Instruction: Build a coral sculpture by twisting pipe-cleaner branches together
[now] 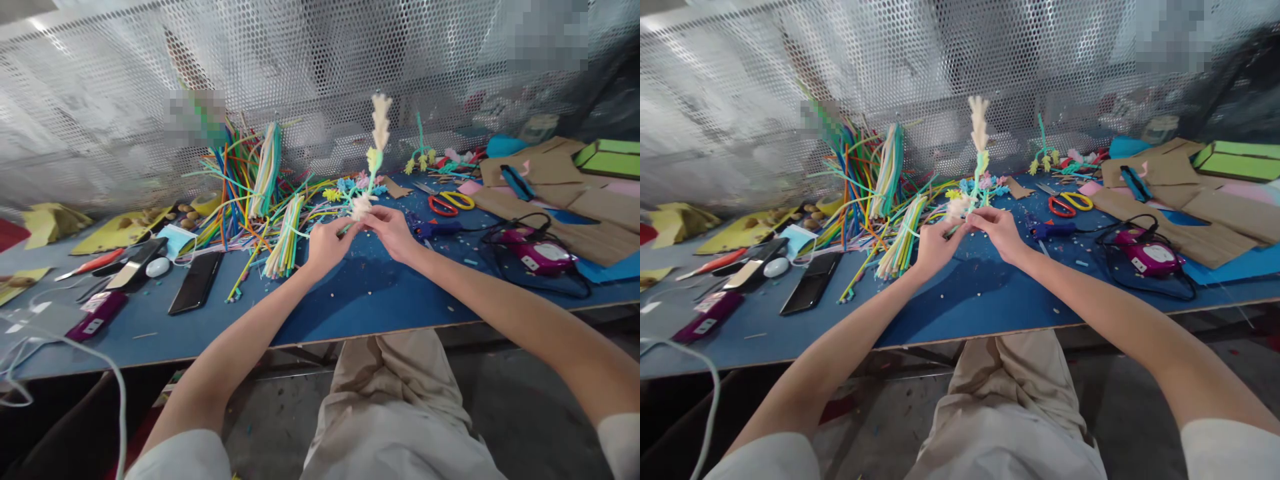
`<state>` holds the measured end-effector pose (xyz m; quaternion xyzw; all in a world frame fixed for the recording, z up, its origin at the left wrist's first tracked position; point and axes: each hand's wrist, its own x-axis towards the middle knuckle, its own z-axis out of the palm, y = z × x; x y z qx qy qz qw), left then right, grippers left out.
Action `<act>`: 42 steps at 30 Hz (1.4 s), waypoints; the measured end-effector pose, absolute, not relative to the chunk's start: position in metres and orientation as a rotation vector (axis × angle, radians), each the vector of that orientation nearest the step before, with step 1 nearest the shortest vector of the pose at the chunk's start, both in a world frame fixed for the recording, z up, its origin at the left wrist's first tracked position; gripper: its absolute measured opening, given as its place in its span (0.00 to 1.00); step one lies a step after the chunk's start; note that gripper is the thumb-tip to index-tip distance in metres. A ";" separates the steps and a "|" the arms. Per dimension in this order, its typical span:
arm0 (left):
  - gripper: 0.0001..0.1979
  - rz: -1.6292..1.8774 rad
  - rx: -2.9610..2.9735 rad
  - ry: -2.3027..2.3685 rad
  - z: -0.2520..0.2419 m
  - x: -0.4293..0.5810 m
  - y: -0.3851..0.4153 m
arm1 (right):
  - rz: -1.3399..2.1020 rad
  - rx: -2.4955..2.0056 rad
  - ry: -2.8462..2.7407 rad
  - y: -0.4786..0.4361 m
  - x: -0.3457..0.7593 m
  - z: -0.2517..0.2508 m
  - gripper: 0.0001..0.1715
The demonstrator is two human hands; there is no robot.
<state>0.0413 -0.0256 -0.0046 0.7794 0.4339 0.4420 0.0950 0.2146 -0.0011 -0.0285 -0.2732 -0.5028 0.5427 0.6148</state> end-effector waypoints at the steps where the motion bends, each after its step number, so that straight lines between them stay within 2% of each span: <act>1: 0.20 1.291 2.333 1.337 -0.006 0.041 -0.026 | 1.218 -0.655 -1.165 -0.001 0.214 -0.028 0.19; 9: 0.22 1.162 2.379 1.168 -0.005 0.039 -0.025 | 1.018 -0.814 -1.334 -0.001 0.222 -0.025 0.21; 15: 0.22 1.117 2.241 1.082 -0.005 0.038 -0.021 | 1.019 -0.908 -1.342 0.000 0.222 -0.029 0.22; 19: 0.25 1.092 2.003 0.925 -0.006 0.036 -0.015 | 1.100 -0.790 -1.321 -0.002 0.221 -0.024 0.23; 23: 0.23 1.012 1.769 0.765 -0.005 0.034 -0.011 | 1.313 -0.609 -1.292 -0.007 0.224 -0.016 0.23; 28: 0.23 0.983 1.733 0.807 -0.004 0.035 -0.013 | 1.549 -0.468 -1.316 -0.011 0.227 -0.010 0.21; 33: 0.20 1.169 2.002 0.944 -0.004 0.038 -0.018 | 1.290 -0.654 -1.289 -0.006 0.224 -0.017 0.24; 36: 0.14 1.255 2.222 1.173 -0.003 0.040 -0.024 | 1.118 -0.713 -1.323 -0.006 0.223 -0.020 0.20; 39: 0.13 1.262 2.321 1.353 -0.003 0.042 -0.030 | 1.003 -0.747 -1.361 -0.008 0.222 -0.022 0.17; 42: 0.13 1.220 2.313 1.335 -0.004 0.043 -0.030 | 0.956 -0.813 -1.359 -0.006 0.223 -0.023 0.19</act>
